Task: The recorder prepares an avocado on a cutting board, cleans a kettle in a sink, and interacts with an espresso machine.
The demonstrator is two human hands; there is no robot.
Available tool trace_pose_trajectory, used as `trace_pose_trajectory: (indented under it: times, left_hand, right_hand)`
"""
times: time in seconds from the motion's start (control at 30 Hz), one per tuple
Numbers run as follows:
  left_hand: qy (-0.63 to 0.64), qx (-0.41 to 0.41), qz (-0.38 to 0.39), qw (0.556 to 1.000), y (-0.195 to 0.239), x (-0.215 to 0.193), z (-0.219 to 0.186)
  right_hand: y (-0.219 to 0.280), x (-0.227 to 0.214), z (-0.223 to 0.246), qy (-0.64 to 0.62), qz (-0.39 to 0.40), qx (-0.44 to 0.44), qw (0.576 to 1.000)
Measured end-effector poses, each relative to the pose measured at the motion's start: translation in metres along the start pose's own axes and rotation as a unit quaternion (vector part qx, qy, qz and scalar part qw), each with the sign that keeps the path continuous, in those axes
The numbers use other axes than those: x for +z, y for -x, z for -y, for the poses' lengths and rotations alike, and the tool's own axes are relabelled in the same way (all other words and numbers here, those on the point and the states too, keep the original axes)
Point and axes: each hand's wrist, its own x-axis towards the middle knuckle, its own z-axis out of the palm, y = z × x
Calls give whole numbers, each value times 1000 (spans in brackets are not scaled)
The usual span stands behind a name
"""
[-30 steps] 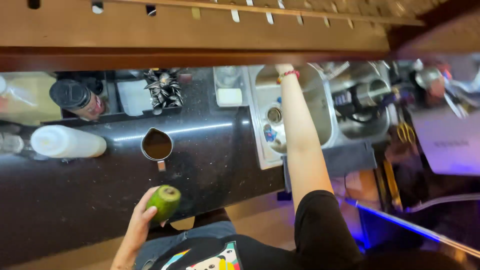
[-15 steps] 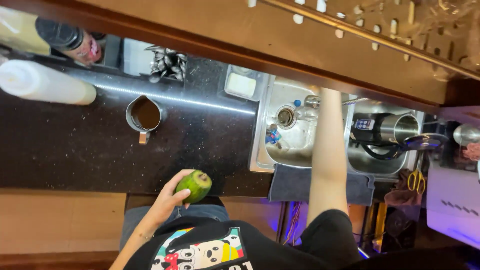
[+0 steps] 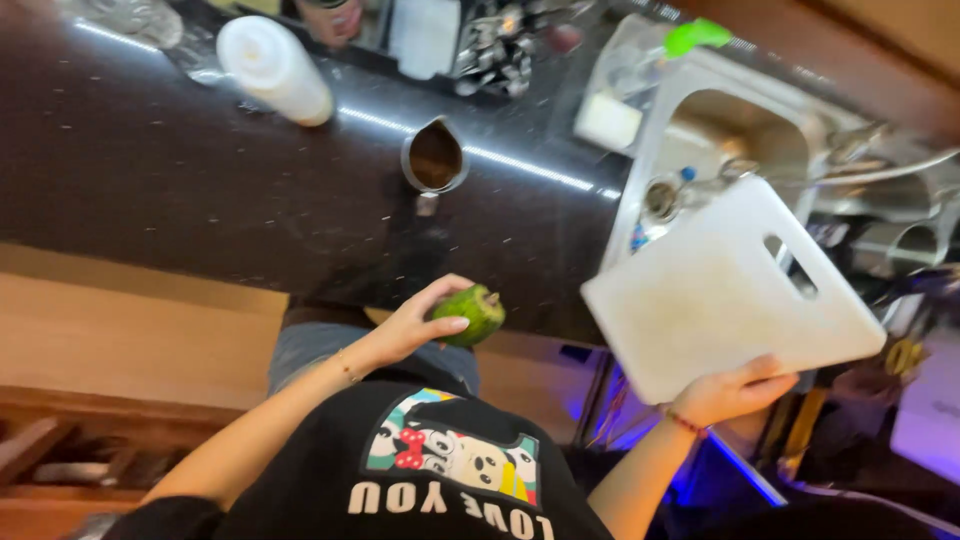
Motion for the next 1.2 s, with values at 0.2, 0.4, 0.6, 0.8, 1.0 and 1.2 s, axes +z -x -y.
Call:
trace_pose_trajectory:
  times: [0.2, 0.4, 0.6, 0.8, 1.0, 1.2]
  left_hand:
    - [-87, -9, 30, 996, 72, -92, -22]
    - [-95, -31, -6, 995, 119, -161, -37]
    - [-86, -6, 7, 996, 112, -195, -16]
    - [-133, 17, -45, 990, 96, -186, -20]
    - [-335, 115, -139, 925, 72, -182, -24]
    - [-427, 287, -175, 840, 61, -170, -28]
  right_hand:
    - [229, 67, 103, -300, -15, 322, 898]
    - [386, 156, 133, -294, -129, 434, 842]
    - [445, 201, 145, -266, -56, 500, 822]
    - [421, 188, 152, -218, 277, 589, 727]
    - [248, 151, 188, -31, 672, 381, 634]
    - [85, 203, 232, -104, 529, 209, 816]
